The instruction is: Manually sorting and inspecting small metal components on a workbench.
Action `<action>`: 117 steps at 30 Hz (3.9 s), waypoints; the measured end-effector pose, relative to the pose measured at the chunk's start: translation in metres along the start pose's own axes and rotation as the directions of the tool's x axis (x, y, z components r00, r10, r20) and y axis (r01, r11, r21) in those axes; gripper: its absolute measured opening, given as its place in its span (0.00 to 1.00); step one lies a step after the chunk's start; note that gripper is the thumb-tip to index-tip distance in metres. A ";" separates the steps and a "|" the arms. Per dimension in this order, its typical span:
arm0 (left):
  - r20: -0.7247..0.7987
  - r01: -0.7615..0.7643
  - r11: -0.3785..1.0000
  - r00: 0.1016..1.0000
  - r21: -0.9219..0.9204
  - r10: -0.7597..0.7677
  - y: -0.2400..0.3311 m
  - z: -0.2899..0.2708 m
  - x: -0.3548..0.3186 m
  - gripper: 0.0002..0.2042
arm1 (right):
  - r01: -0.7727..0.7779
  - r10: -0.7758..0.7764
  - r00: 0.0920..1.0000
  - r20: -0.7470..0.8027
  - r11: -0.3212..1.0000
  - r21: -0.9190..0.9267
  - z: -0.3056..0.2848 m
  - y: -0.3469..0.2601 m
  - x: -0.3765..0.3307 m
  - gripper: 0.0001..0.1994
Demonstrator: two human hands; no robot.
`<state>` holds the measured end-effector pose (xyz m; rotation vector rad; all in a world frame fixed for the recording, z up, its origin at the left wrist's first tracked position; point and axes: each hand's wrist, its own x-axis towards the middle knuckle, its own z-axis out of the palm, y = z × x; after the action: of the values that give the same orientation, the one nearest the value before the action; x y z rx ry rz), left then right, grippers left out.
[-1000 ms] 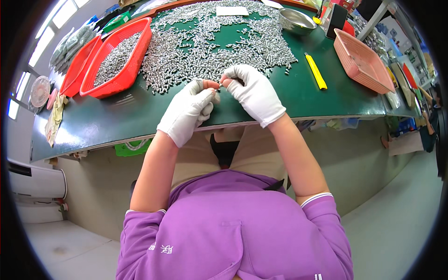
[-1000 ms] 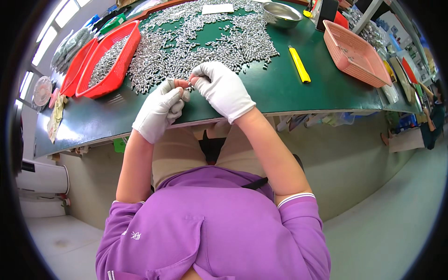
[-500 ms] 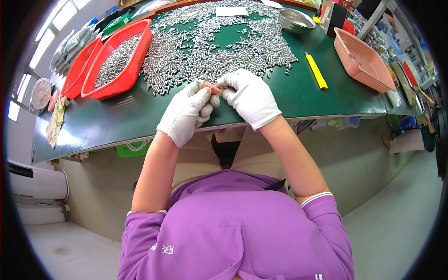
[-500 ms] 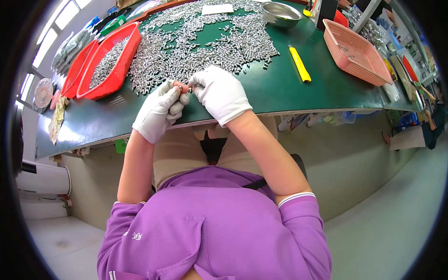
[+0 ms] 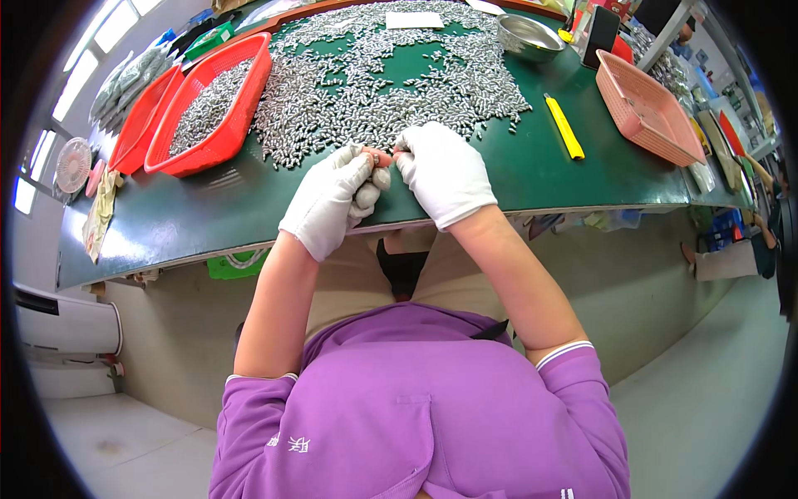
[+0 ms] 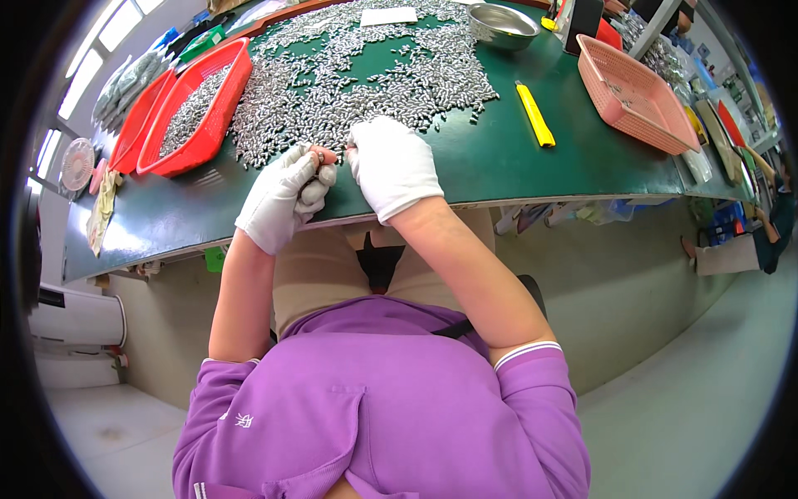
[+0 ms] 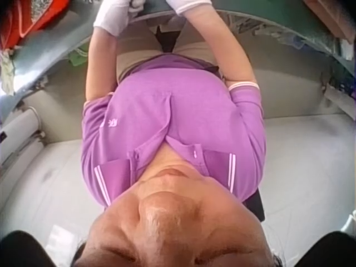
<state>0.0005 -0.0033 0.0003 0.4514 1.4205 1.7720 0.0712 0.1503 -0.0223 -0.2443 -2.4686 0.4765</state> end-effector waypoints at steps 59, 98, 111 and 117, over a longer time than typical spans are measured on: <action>0.065 -0.009 0.964 0.997 -0.267 0.027 -0.007 -0.011 0.005 0.08 | 0.004 -0.004 0.995 0.099 1.000 -0.007 -0.005 0.004 0.004 0.06; 0.032 -0.033 0.996 0.999 -0.087 0.036 -0.002 -0.004 0.001 0.07 | -0.113 0.111 0.987 0.113 0.994 0.009 -0.015 0.006 0.001 0.06; 0.011 0.005 0.986 1.000 -0.169 -0.003 0.000 -0.002 0.001 0.06 | -0.114 0.102 0.986 0.129 0.990 0.087 -0.018 0.018 -0.002 0.06; 0.037 -0.009 0.990 0.999 -0.142 0.015 0.000 -0.003 0.002 0.04 | -0.102 0.100 0.976 0.194 0.995 0.003 -0.024 0.014 0.002 0.06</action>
<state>-0.0024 -0.0041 -0.0015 0.4164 1.2579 1.8506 0.0845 0.1702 -0.0083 -0.3337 -2.6511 0.5839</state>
